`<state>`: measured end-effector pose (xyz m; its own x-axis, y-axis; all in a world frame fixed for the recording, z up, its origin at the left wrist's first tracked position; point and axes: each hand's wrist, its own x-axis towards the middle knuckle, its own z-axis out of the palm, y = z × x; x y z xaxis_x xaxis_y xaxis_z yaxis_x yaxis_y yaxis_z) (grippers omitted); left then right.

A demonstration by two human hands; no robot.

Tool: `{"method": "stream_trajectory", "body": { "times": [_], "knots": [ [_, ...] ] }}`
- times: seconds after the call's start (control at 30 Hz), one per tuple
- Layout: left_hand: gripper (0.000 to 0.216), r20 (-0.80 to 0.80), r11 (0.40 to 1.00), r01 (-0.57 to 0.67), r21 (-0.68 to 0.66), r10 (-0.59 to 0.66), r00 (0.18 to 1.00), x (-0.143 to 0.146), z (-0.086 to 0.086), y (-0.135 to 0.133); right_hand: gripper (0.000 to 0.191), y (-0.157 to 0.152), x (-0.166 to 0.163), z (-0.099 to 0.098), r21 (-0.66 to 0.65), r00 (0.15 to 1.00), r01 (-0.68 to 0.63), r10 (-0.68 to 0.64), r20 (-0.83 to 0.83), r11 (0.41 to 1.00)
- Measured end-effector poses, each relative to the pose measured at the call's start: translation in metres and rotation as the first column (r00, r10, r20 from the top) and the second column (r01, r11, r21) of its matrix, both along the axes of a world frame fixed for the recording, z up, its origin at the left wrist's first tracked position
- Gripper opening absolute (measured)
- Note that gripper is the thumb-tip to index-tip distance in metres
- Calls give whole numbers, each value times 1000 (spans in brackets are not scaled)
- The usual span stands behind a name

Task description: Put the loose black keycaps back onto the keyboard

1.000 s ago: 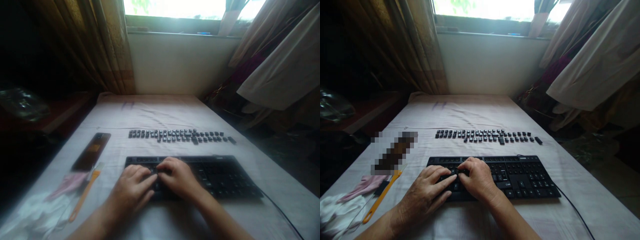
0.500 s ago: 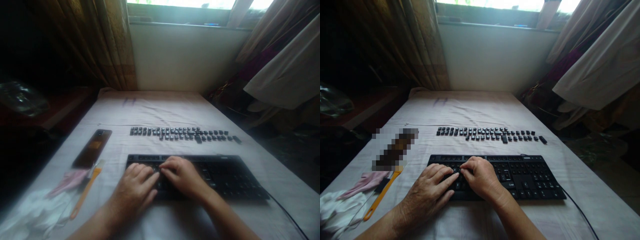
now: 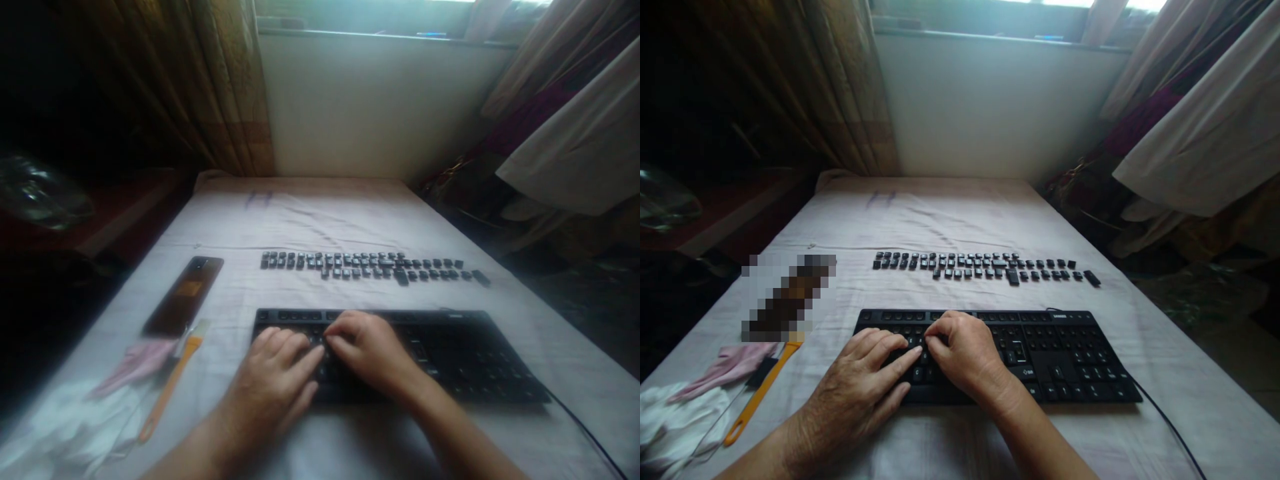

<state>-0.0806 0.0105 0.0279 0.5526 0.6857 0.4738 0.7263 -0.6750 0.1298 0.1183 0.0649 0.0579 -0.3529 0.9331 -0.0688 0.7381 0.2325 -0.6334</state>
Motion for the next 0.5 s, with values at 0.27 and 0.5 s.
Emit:
{"method": "stream_trajectory", "body": {
  "times": [0.27, 0.5],
  "knots": [
    [37, -21, 1000, -17, 1, 17, 1000, 2, 3, 0, 15, 3, -2, 5, -29, 997, 21, -19, 68, 999],
    [36, -13, 1000, -16, 14, 16, 1000, 2, 2, -1, 16, 5, 0, 4, -30, 993, -35, 38, 110, 999]
  ]
}}
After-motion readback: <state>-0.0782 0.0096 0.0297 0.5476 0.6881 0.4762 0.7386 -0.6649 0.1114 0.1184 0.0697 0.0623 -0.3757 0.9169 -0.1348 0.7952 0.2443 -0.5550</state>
